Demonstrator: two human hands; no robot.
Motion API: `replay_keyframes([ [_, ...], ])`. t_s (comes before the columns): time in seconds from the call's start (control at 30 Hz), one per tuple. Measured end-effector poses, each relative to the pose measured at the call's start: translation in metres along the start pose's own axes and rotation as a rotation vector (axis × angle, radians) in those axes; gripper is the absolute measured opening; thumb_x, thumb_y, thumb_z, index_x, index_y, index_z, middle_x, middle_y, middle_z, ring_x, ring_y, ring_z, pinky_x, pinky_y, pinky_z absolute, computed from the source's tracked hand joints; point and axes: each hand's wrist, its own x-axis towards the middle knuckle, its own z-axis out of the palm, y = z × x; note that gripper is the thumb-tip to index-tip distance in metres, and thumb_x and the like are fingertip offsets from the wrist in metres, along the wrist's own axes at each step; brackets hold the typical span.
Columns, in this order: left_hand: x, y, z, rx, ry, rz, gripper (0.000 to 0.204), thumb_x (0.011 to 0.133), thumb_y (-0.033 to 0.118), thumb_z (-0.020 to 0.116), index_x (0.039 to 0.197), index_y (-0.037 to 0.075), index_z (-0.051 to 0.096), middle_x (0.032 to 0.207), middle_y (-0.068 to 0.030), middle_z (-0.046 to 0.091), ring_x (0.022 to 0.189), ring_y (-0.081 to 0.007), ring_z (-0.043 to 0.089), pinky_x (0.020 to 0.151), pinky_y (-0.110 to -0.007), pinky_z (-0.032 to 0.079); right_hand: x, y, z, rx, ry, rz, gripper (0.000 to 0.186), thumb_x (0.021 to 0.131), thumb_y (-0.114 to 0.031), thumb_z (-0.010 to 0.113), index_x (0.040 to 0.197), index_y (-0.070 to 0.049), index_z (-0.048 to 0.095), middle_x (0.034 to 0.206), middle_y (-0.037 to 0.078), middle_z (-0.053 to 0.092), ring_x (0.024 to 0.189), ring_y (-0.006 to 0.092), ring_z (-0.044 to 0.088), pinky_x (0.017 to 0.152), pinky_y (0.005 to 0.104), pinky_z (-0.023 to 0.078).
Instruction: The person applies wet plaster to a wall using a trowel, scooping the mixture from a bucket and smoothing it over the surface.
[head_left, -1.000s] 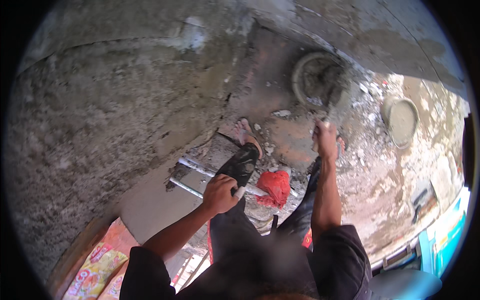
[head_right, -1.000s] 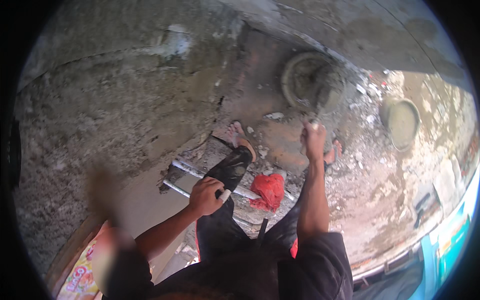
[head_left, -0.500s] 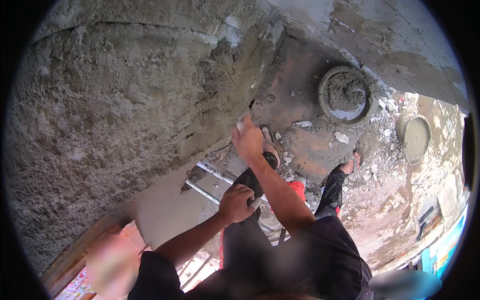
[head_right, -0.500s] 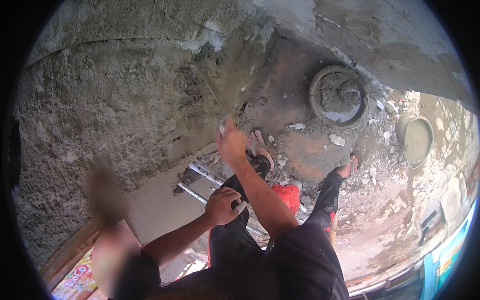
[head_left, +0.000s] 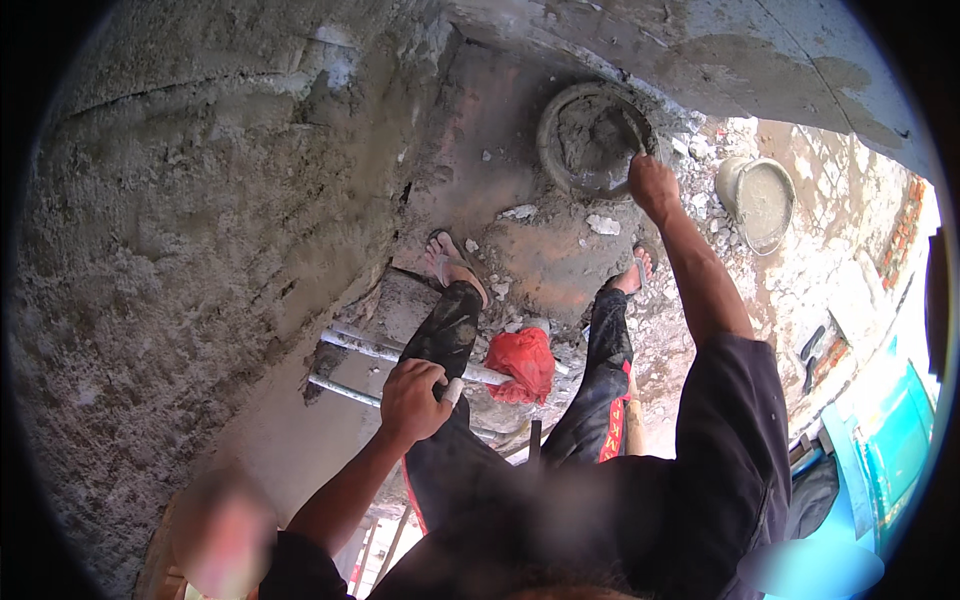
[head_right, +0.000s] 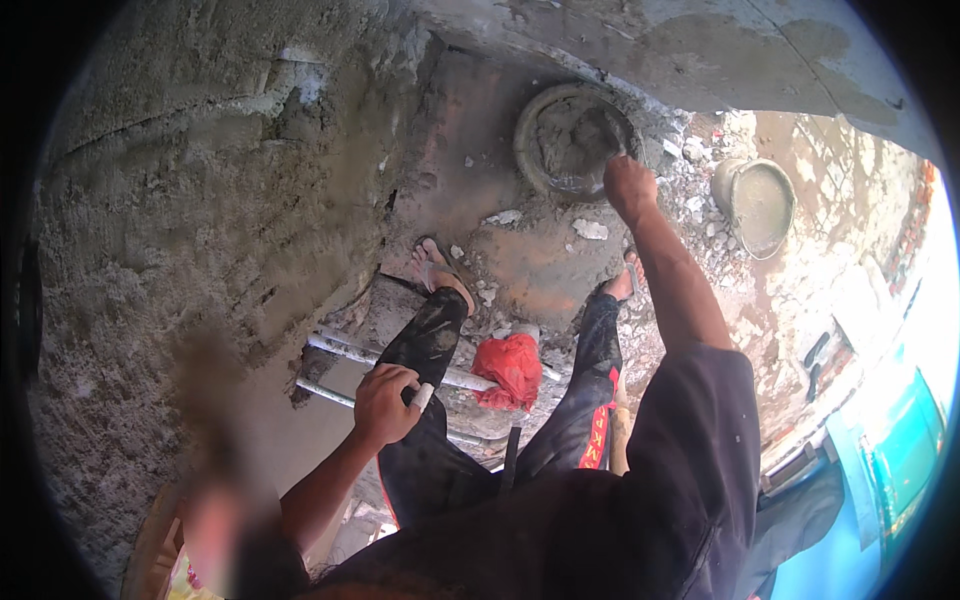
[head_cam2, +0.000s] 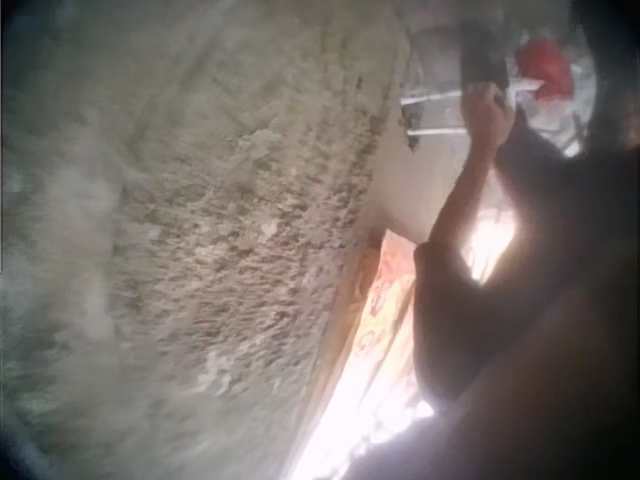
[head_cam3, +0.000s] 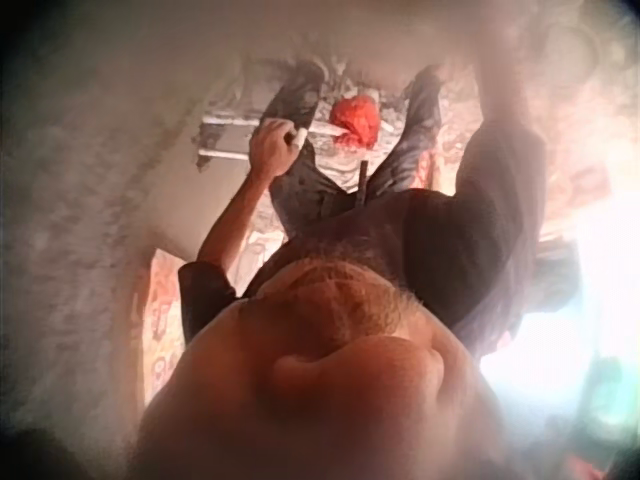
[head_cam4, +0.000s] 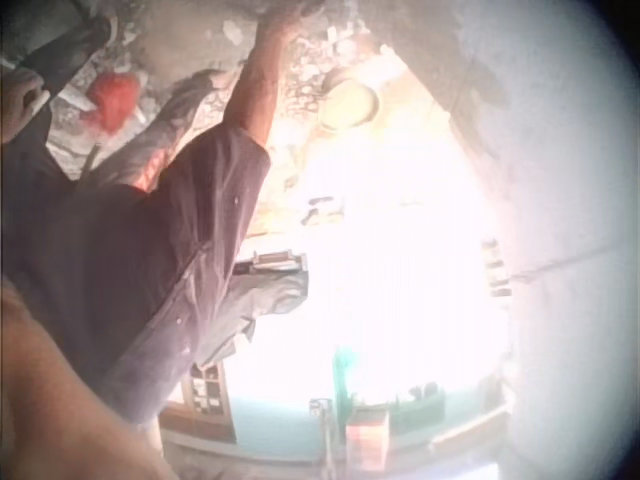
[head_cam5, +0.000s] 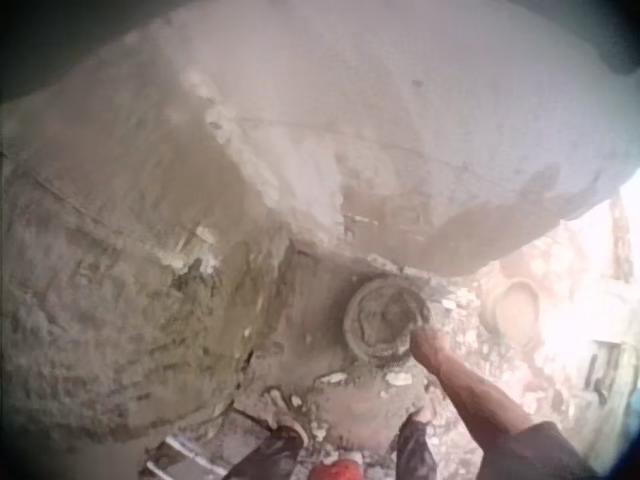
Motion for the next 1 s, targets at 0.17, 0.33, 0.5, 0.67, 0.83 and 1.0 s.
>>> replay_keyframes([
  [0.17,-0.009,-0.007,0.002,-0.003,0.032,-0.041,0.020,0.070,0.017,0.077,0.083,0.009,0.064,0.095,-0.0060,0.068,0.099,-0.0263,0.062,0.088,-0.039,0.049,-0.053,0.002,-0.007,0.206,0.007,0.013,0.025,0.091,-0.021,0.053,0.101,-0.002,0.066,0.091,0.022,0.071,0.082,0.0378,0.070,0.070,0.0485,0.057],
  [0.33,0.011,0.009,-0.007,0.010,-0.047,-0.033,0.022,0.066,0.008,0.076,0.086,0.006,0.066,0.096,-0.0082,0.069,0.100,-0.0279,0.063,0.087,-0.040,0.049,0.000,-0.005,0.108,0.713,0.014,0.080,0.026,0.088,-0.024,0.068,0.092,0.001,0.060,0.073,0.015,0.064,0.062,0.0251,0.061,0.058,0.0416,0.050],
  [0.5,0.008,0.014,-0.003,0.022,-0.038,-0.061,0.022,0.067,0.007,0.075,0.086,0.006,0.066,0.096,-0.0083,0.068,0.100,-0.0279,0.063,0.087,-0.040,0.049,0.013,-0.076,0.103,1.602,-0.167,0.378,0.019,0.092,-0.022,0.066,0.085,-0.007,0.057,0.063,0.001,0.053,0.048,0.0115,0.048,0.043,0.0309,0.040],
  [0.67,0.009,0.017,-0.001,0.060,-0.006,-0.024,0.019,0.072,0.017,0.078,0.080,0.008,0.063,0.091,-0.0062,0.067,0.096,-0.0270,0.062,0.083,-0.040,0.049,-0.055,-0.063,0.088,1.752,-0.155,0.311,0.019,0.090,-0.019,0.067,0.085,-0.005,0.056,0.062,0.000,0.053,0.048,0.0101,0.049,0.042,0.0273,0.039],
  [0.83,0.017,0.021,-0.004,0.078,-0.056,-0.006,0.019,0.068,0.012,0.074,0.084,0.007,0.065,0.094,-0.0078,0.068,0.099,-0.0279,0.063,0.086,-0.040,0.049,-0.050,-0.063,0.079,1.901,-0.182,0.323,0.017,0.089,-0.015,0.066,0.081,-0.008,0.053,0.062,-0.001,0.051,0.048,0.0094,0.048,0.042,0.0266,0.037],
  [1.0,0.026,0.016,-0.017,0.109,-0.083,0.006,0.020,0.068,0.012,0.074,0.085,0.008,0.065,0.095,-0.0058,0.069,0.098,-0.0273,0.063,0.085,-0.040,0.050,-0.096,-0.083,0.048,2.243,-0.014,0.472,0.011,0.093,-0.014,0.058,0.087,-0.008,0.052,0.059,-0.002,0.044,0.045,0.0100,0.042,0.041,0.0264,0.035],
])
